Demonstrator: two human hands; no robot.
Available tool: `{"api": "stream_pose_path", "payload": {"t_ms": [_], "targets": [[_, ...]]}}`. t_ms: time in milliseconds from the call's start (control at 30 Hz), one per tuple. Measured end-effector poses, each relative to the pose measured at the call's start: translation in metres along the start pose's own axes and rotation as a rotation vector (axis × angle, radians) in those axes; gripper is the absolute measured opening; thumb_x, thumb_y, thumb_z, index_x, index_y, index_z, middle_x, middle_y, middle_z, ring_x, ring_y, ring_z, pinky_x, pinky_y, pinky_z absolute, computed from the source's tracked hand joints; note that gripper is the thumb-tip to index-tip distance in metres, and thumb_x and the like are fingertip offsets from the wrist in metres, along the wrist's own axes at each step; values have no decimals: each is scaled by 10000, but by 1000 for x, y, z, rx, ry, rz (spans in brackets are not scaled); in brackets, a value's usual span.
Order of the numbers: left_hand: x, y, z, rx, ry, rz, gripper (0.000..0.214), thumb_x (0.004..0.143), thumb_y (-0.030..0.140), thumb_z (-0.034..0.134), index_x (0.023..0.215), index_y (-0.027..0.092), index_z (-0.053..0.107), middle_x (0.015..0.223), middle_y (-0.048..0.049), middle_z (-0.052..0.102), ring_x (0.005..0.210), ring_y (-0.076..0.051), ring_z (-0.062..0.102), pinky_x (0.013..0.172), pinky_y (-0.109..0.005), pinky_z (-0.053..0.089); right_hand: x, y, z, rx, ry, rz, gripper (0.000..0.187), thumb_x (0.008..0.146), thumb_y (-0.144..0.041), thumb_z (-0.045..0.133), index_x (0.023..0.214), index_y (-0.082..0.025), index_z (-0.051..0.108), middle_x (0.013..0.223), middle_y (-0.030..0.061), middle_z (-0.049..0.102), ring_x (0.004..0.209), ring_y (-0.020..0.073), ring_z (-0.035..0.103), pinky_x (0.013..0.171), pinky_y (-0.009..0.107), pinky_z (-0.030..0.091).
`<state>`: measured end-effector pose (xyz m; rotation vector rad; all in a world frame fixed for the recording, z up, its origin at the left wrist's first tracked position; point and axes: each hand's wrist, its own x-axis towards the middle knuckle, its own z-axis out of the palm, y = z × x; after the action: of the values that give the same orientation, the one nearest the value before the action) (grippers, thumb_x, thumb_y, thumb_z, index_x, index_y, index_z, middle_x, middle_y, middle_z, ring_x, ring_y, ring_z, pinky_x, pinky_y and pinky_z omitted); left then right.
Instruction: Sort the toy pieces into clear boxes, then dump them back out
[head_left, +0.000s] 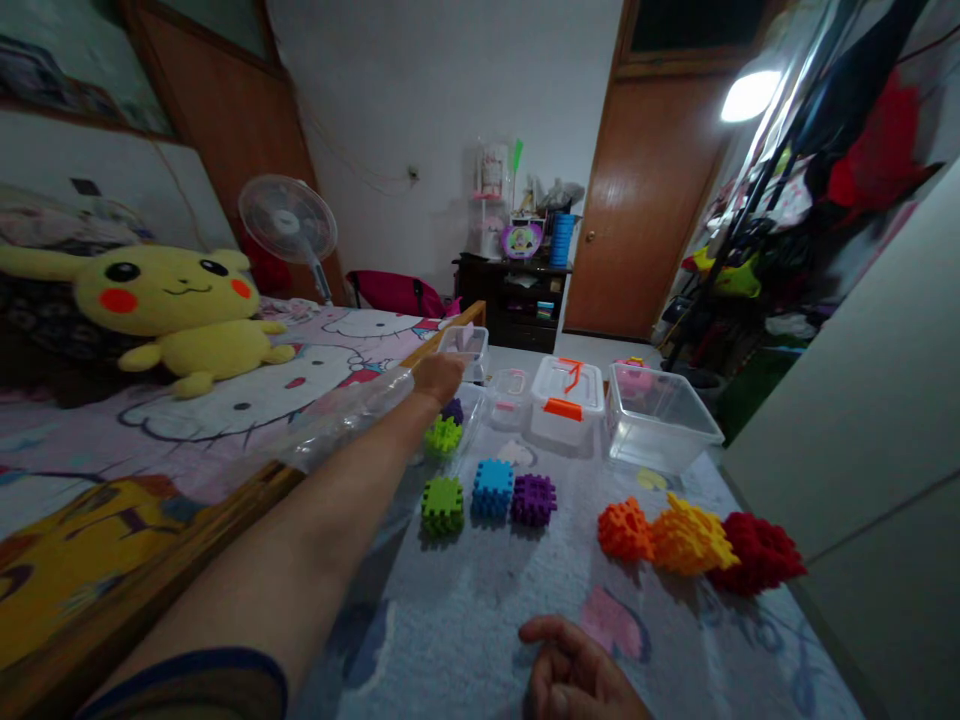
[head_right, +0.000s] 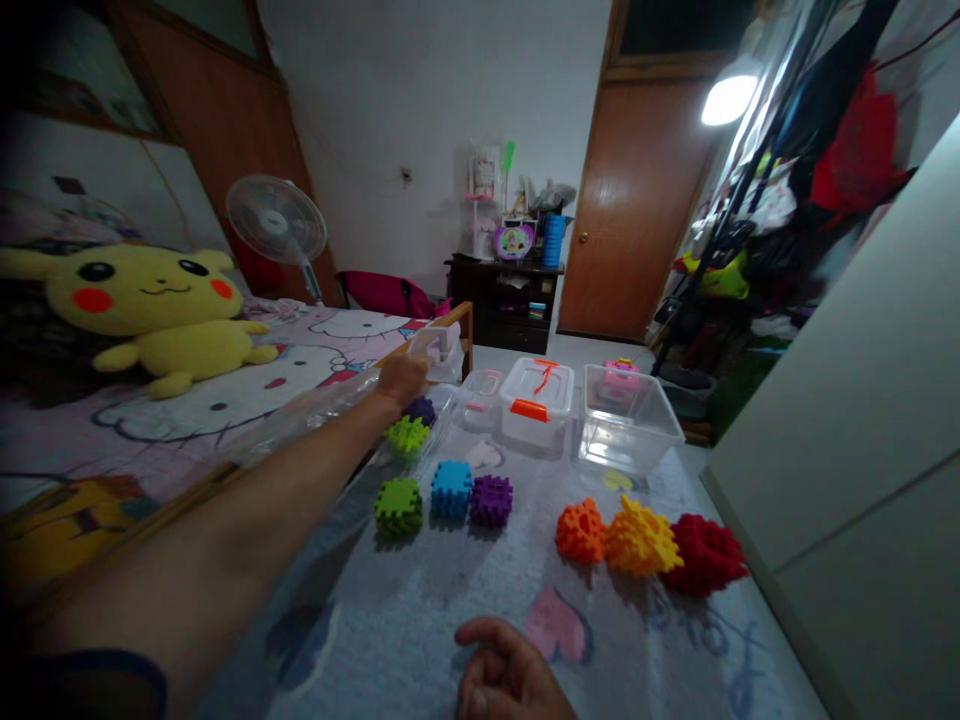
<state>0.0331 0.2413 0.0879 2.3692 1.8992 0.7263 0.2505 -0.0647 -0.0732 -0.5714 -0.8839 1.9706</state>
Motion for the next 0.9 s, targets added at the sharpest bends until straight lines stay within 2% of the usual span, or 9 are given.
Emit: {"api": "stream_pose_path", "payload": {"t_ms": [133,233,367,433,567,700,800,900], "targets": [[-25,15,-35,155,100,167,242,845,179,539,1021,152,704,1053,-160,718,1057,-320,641,919,-418,455,0,5,0,34,7,2,517,673,-378,863,1084,-198,605,646,-44,616,431,43,479,425,162,325],[-52,28,-56,206,164,258,263,878,181,515,1072,155,690,1072,-148,721,1038,-305,651,900,-419,470,-2,6,3,59,26,4,499,683,-355,854,1085,-198,604,656,-51,620,400,43,485,391,159,377],[-99,44,-76,239,357,456,241,909,136,505,1070,151,684,1022,-105,746,913,-240,689,803,-365,503,-7,-1,14,59,69,-10,455,699,-307,839,1079,-184,620,658,-48,615,426,54,509,384,167,433],[-128,50,-81,212,399,554,209,921,130,507,1028,153,685,995,-86,755,841,-211,696,752,-341,509,-8,-7,21,45,96,-8,438,700,-294,836,1067,-178,626,662,-45,618,431,53,510,385,163,434],[-192,60,-81,134,376,719,211,964,143,461,1030,150,661,992,-70,758,818,-186,703,701,-310,504,-10,-15,30,4,155,2,443,677,-295,835,1047,-171,624,665,-43,616,438,59,505,387,174,436],[-249,66,-68,80,312,797,262,1005,181,389,1004,162,650,976,-52,755,777,-164,695,665,-295,479,-14,-14,32,-78,225,-17,466,707,-359,784,1089,-189,579,660,-48,591,417,73,480,382,205,427],[-279,70,-57,76,249,786,290,1007,163,356,981,163,645,925,-48,747,706,-156,673,623,-301,465,-19,-12,29,-276,362,-171,532,755,-385,712,1218,-235,497,727,-39,573,495,109,518,442,245,462],[-296,73,-48,115,173,755,271,987,130,372,967,163,640,874,-48,731,675,-162,653,612,-309,464,-25,-14,27,-695,581,-395,633,767,-347,674,1340,-251,421,958,35,580,805,195,606,708,365,535]]}}
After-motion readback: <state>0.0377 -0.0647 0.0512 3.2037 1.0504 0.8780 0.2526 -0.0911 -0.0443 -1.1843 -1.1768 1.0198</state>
